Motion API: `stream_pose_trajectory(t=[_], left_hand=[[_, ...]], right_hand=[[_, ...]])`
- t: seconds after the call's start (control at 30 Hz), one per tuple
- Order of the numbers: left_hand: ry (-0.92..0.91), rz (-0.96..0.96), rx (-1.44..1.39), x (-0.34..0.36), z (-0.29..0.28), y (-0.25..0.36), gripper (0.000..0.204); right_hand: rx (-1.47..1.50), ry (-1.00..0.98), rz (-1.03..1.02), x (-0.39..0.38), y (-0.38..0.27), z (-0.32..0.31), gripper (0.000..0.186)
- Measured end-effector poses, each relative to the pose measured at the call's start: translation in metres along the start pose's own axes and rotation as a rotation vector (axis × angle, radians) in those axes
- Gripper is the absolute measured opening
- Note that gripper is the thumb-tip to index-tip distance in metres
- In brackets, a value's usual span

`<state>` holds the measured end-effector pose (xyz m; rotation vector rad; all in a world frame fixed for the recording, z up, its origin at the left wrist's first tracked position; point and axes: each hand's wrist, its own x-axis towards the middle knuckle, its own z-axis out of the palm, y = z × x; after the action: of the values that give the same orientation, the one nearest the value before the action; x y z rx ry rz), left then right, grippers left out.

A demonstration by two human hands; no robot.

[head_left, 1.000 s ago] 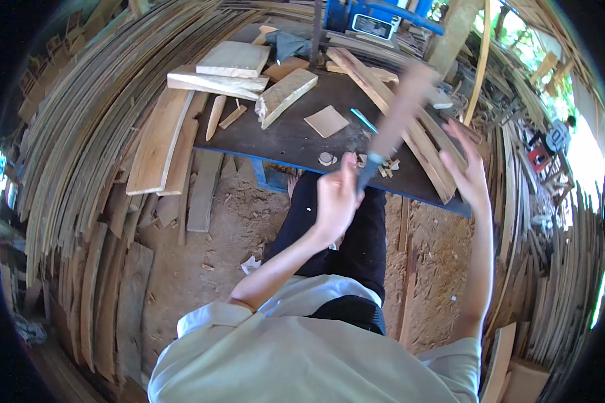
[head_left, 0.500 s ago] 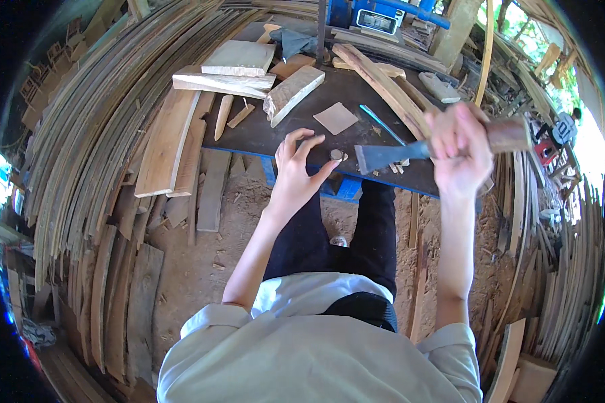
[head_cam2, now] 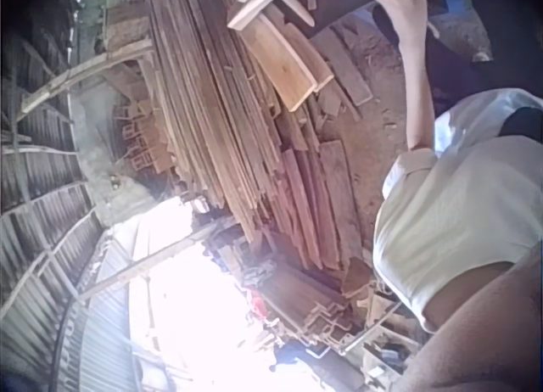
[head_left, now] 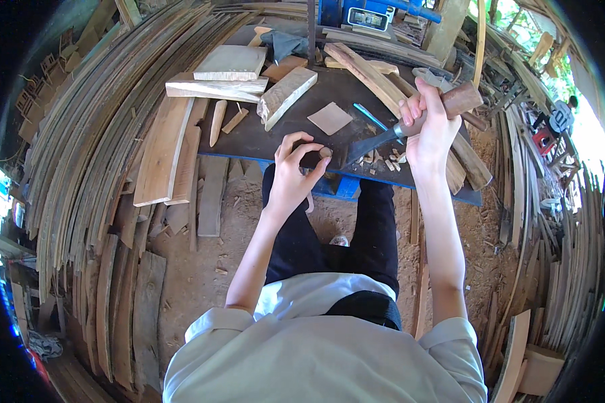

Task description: The person uses a chisel and a wooden mallet to carve a small, round piece of wood on a workbench. They repeatedly strike the chisel to shape the wood, then switch to using sandpaper to smooth the surface of the carved piece.

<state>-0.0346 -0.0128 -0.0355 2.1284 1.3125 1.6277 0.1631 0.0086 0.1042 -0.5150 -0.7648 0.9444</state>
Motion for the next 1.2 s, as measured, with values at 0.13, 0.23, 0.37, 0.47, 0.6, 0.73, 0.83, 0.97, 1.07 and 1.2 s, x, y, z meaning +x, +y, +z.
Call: stream_pose_trajectory(t=[0.13,0.23,0.37,0.47,0.6,0.73,0.83,0.97,1.07,1.2], left_hand=[[-0.106,0.081,0.045,0.0,-0.003,0.005,0.027],[-0.196,0.09,0.081,0.0,-0.001,0.01,0.027],[-0.203,0.061,0.083,0.001,0.001,0.016,0.028],[-0.189,0.055,0.05,0.0,0.001,0.012,0.026],[-0.178,0.006,0.037,-0.002,0.002,0.012,0.026],[-0.172,0.013,0.034,-0.002,0.002,0.013,0.025],[-0.185,0.011,0.032,-0.002,0.002,0.012,0.025],[-0.197,0.012,0.036,-0.002,0.002,0.011,0.025],[-0.188,0.025,0.051,-0.002,0.001,0.01,0.026],[-0.179,0.043,0.048,-0.003,0.003,0.008,0.024]], right_hand=[[-0.044,-0.018,-0.06,-0.002,-0.012,0.0,0.027],[-0.079,-0.095,-0.104,-0.005,-0.026,0.001,0.026],[-0.082,-0.184,-0.095,-0.012,-0.026,0.008,0.024],[-0.102,-0.182,-0.081,-0.016,-0.02,0.021,0.023],[-0.126,-0.21,-0.061,-0.018,-0.012,0.024,0.023],[-0.185,-0.263,-0.011,-0.021,-0.017,0.03,0.024],[-0.192,-0.268,0.002,-0.022,-0.018,0.034,0.025],[-0.199,-0.265,0.016,-0.022,-0.019,0.038,0.027],[-0.223,-0.274,0.016,-0.021,-0.019,0.039,0.026],[-0.221,-0.263,0.012,-0.017,-0.014,0.038,0.025]])
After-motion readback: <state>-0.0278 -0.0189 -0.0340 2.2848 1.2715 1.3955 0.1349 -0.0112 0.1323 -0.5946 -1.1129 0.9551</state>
